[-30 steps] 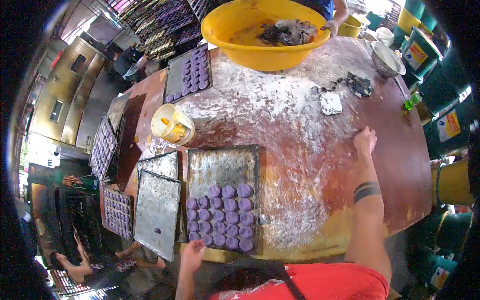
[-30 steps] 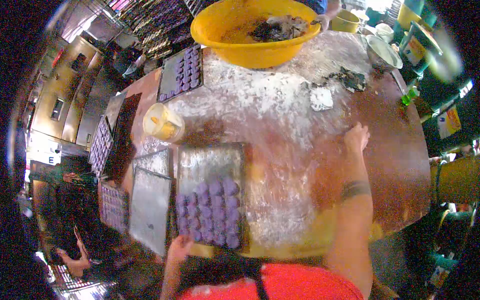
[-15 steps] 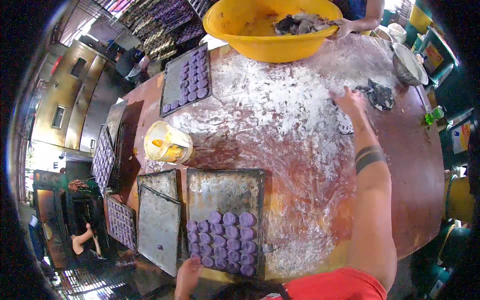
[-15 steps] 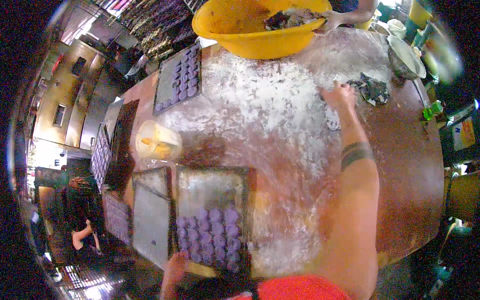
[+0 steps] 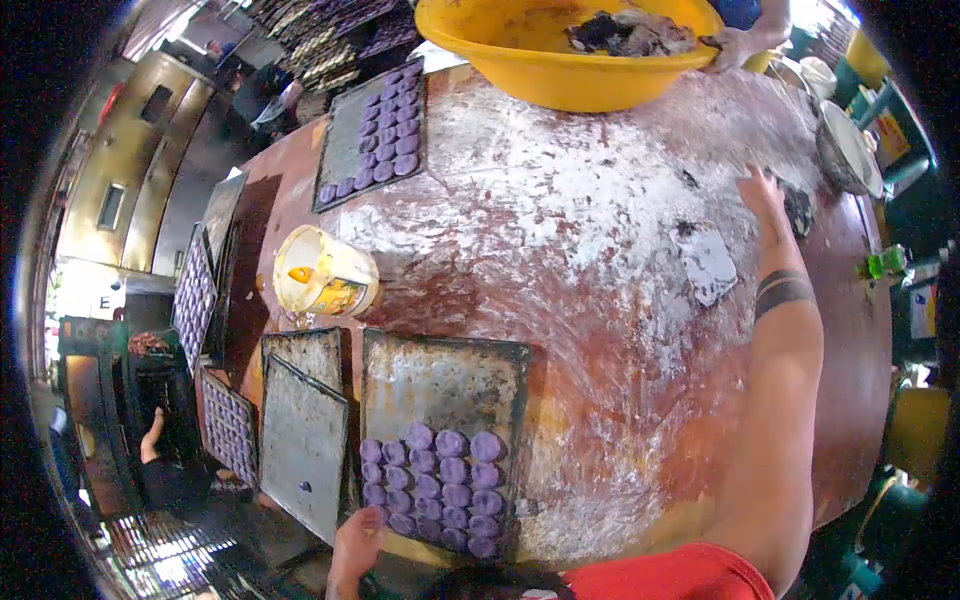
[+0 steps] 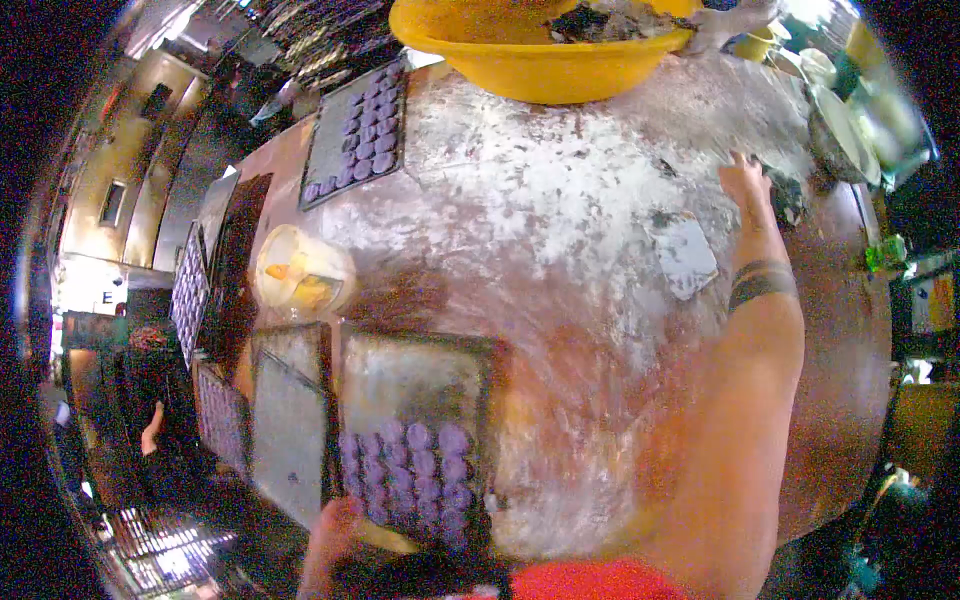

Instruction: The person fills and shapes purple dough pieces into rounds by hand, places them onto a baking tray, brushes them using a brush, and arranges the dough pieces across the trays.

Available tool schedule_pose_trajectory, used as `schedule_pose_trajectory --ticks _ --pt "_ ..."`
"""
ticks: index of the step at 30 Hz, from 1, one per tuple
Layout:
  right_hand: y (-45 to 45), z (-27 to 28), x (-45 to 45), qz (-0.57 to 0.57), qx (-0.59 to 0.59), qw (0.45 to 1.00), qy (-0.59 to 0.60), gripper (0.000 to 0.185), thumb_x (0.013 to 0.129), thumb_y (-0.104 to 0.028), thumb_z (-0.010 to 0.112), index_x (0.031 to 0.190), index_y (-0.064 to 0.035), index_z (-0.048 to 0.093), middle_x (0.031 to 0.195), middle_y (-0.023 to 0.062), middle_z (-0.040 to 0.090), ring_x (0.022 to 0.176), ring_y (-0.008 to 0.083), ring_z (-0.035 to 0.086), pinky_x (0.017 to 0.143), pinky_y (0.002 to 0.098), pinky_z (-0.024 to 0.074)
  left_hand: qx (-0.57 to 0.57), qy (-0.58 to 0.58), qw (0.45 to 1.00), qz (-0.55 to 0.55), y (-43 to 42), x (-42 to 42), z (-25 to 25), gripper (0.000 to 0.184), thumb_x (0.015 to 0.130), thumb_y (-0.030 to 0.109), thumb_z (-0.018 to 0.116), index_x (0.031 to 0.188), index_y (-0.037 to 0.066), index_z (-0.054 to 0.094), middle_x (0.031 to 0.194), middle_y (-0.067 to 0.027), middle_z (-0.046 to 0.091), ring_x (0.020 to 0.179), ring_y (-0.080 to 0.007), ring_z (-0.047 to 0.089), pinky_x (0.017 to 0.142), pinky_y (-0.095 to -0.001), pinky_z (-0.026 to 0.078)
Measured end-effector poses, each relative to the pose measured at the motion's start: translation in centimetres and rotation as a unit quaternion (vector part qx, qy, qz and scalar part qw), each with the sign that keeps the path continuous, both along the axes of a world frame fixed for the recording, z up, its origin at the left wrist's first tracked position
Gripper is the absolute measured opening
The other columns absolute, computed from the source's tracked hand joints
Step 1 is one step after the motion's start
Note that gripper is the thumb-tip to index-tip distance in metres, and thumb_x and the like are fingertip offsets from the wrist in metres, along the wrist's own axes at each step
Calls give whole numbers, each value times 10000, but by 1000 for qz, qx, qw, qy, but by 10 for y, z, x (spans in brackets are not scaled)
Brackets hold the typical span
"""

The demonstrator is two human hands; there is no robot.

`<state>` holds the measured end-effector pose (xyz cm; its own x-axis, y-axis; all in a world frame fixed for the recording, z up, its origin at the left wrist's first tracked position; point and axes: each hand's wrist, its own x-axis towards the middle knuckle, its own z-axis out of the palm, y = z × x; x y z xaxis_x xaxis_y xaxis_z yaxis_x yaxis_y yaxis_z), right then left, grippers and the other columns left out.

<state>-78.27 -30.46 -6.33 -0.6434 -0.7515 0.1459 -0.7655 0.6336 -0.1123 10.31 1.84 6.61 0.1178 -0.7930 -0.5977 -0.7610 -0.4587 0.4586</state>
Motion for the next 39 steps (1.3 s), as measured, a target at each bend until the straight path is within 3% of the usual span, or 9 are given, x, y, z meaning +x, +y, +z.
schedule_pose_trajectory --ticks 4,10,14,16,19,23,29,33,39 --pt "-18 26 71 57 10 997 -60 468 855 -468 606 1240 -201 622 1258 176 600 1181 351 548 994 513 421 26 -49 998 -8 -4 -13 -6 415 827 115 702 1209 -5 593 1088 -147 682 1007 -233 663 868 -337 519" --pt "-12 39 185 212 -5 975 -64 318 801 -144 628 1116 -122 661 1100 176 656 1098 322 599 914 447 486 41 -80 993 -77 -35 -64 23 423 838 146 701 1221 6 591 1097 -153 682 1017 -253 661 882 -357 516" --pt "-13 79 218 353 0 908 -225 316 713 58 545 963 -67 693 948 178 684 949 332 656 831 410 512 28 -67 996 -60 -28 -56 24 420 840 139 697 1226 16 589 1108 -149 681 1036 -274 655 901 -368 507" --pt "-21 119 233 415 -116 868 -247 258 724 39 544 940 -25 668 881 191 684 853 299 661 788 388 506 56 -62 995 -58 -31 -66 36 417 840 147 700 1223 21 590 1111 -152 681 1052 -284 652 902 -378 506" --pt "-58 170 232 439 -52 878 -184 209 726 -25 553 901 -19 666 875 173 700 796 291 662 722 399 503 -4 -60 992 -107 -25 -60 27 404 842 144 701 1214 26 595 1104 -151 681 1040 -280 655 895 -380 509" --pt "-98 130 247 439 169 871 -138 246 745 -137 570 920 -91 738 958 170 712 915 326 683 819 426 532 7 -42 998 -49 -23 -61 32 386 842 162 703 1193 33 608 1093 -142 681 1042 -289 648 889 -384 501" --pt "-161 56 282 294 -108 944 -103 273 775 -151 585 1006 -100 722 995 187 701 972 360 664 888 431 517 13 -114 992 -58 6 -43 45 398 839 208 709 1182 30 613 1059 -140 686 1003 -299 657 865 -384 509" --pt "-195 27 316 308 -118 912 -243 327 798 -180 583 1098 -109 690 1138 216 648 1069 373 626 941 436 499 -4 -86 996 -7 22 -32 43 408 832 195 716 1189 27 611 1067 -142 686 1002 -292 662 868 -376 515" --pt "-168 22 393 327 -69 939 -75 260 858 -119 526 1080 -128 661 1223 144 548 1094 395 575 893 498 519 -24 -78 996 -29 34 -16 17 432 818 187 720 1199 20 605 1090 -152 683 1005 -306 668 875 -366 522"
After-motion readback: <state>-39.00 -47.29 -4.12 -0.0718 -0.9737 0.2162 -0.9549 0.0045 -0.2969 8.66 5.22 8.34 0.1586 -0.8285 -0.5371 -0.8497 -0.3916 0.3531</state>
